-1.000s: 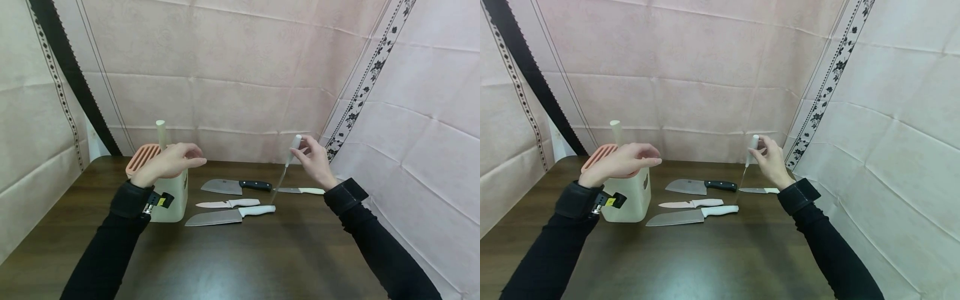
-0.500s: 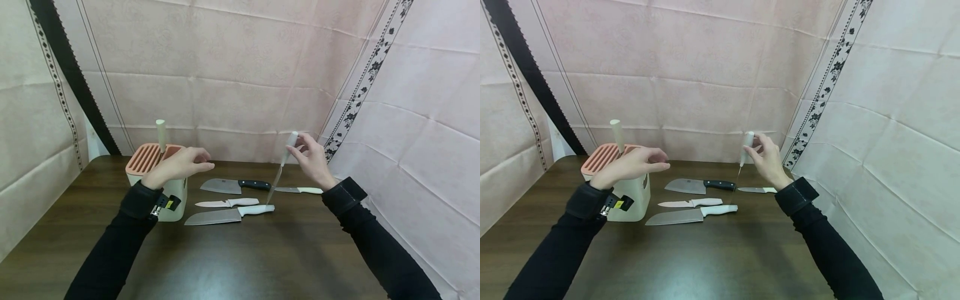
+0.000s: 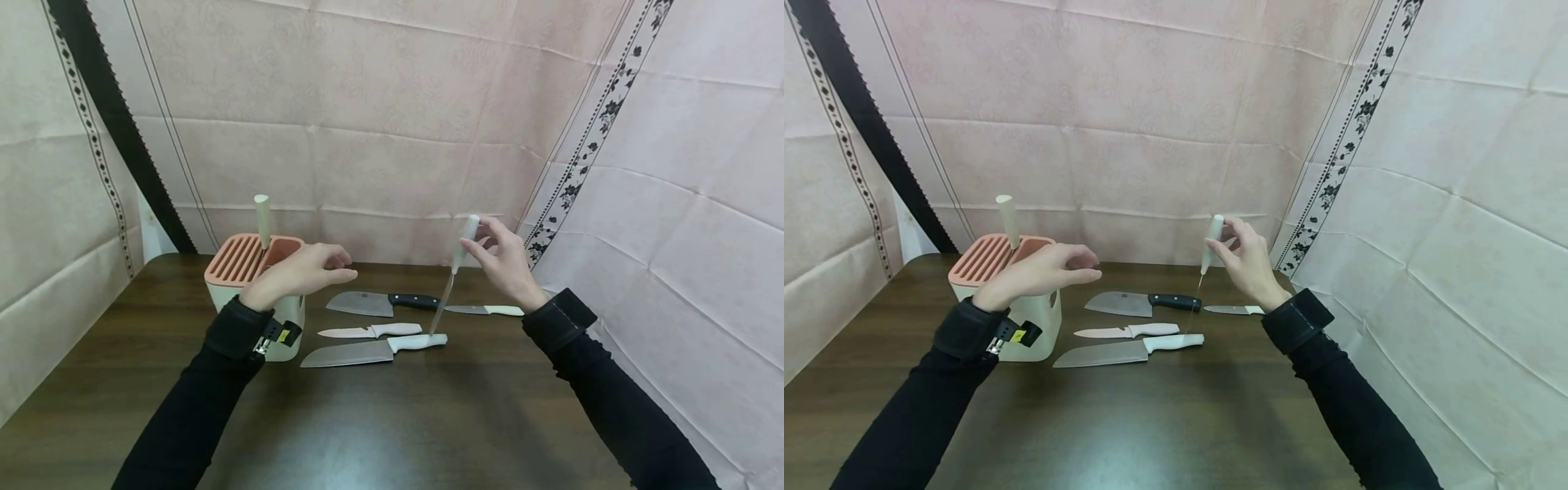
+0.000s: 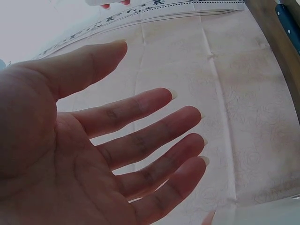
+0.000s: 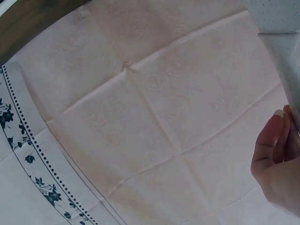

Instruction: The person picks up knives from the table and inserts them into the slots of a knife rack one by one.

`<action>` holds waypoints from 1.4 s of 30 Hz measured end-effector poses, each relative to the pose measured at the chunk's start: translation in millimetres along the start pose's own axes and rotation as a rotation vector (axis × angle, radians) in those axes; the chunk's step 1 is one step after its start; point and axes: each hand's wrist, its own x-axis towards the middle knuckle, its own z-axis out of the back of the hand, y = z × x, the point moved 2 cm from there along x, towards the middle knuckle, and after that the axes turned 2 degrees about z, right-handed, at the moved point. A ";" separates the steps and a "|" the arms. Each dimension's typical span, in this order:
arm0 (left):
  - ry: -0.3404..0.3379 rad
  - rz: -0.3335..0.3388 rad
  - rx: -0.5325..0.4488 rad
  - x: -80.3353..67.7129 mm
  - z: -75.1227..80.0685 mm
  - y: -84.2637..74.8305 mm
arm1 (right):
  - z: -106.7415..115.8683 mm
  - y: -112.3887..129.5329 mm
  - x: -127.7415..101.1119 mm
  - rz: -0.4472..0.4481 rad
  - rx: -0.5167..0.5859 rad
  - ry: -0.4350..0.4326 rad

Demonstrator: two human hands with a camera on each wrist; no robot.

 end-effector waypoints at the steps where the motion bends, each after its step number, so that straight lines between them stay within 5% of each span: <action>1: 0.001 -0.001 0.000 0.3 -0.4 -0.4 | 0.0 1.0 0.2 0.003 0.001 0.001; 29: 0.033 -0.026 0.010 12.0 -12.7 -11.5 | -7.9 21.5 6.1 0.032 0.067 0.066; 36: 0.051 -0.042 -0.013 14.6 -16.2 -13.4 | -3.5 60.8 6.4 0.020 0.069 0.093; 42: 0.058 -0.052 -0.022 16.3 -18.8 -15.6 | -8.6 56.3 7.9 0.018 0.076 0.107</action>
